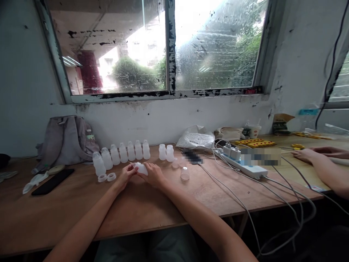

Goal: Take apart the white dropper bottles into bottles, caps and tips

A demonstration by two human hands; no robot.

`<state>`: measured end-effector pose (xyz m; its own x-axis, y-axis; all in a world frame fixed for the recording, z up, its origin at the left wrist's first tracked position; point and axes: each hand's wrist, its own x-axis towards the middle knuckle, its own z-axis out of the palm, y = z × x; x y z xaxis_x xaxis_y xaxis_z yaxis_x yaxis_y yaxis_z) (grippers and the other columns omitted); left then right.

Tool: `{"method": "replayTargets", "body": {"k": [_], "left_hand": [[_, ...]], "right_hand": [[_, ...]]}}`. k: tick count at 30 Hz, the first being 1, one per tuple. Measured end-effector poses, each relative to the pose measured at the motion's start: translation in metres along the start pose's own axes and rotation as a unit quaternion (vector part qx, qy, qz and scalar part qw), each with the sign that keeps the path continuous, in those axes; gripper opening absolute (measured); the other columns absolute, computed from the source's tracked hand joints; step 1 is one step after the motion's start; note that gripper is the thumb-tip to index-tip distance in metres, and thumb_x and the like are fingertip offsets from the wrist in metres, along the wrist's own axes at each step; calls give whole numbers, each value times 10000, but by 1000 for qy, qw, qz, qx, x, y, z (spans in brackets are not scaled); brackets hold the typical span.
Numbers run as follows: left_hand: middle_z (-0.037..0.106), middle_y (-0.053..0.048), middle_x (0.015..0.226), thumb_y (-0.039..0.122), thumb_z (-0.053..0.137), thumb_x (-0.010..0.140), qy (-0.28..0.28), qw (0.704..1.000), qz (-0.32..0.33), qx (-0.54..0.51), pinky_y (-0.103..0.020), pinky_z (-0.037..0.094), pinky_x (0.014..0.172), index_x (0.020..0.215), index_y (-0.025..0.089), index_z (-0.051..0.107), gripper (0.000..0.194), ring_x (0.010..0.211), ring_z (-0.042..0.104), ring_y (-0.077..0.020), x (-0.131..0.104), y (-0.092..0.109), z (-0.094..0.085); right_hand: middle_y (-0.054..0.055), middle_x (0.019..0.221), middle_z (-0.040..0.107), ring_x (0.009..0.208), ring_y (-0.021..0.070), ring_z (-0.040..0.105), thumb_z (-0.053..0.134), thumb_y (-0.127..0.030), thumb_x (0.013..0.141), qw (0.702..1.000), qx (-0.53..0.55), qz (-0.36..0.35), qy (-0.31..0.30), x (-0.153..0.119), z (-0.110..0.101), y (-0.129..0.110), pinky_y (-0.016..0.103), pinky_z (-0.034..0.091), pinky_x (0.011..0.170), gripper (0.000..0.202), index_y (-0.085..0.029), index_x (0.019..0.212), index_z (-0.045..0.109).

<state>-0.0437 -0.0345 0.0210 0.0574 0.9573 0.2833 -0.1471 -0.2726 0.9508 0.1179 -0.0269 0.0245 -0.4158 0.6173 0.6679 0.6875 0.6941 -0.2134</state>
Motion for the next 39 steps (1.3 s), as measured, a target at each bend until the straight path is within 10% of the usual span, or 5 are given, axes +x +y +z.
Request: {"method": "replayTargets", "body": {"k": [6,12,22,32,39], "left_hand": [[627,-86,907,387,674,592,-41,998,17,-46,-265,422,756,900,114,612,416,861,555,-189,1,5,0],[613,-62,856,512,561,667,-23,993,-42,-107,-253,444,651,1016,156,542,499,746,577,-157,-4,7,17],[558,8,565,304,555,618,173,984,19,34,-222,378,470,572,175,516,142,533,511,-127,-4,9,28],[645,-37,762,269,547,616,97,994,49,7,-263,448,595,623,174,527,97,679,584,-172,-9,19,24],[586,-83,1023,426,573,672,19,997,49,-47,-251,428,703,1006,153,538,432,865,558,-183,-2,17,20]], "right_hand": [[18,748,589,668,148,549,389,-522,785,955,263,81,-108,7,-6,0,223,394,537,409,-153,820,562],[89,934,571,846,210,542,579,-373,699,994,97,40,1,2,1,-14,332,422,708,375,-174,995,461],[11,787,577,684,178,572,624,-249,584,974,204,90,-29,-3,24,-26,263,421,567,543,-202,1023,308],[-4,846,509,788,169,519,705,-316,486,905,383,175,-59,2,21,-29,285,426,637,532,-200,887,376],[2,824,508,760,131,504,616,-403,641,835,510,199,-55,4,19,-23,262,414,665,366,-170,869,447]]}}
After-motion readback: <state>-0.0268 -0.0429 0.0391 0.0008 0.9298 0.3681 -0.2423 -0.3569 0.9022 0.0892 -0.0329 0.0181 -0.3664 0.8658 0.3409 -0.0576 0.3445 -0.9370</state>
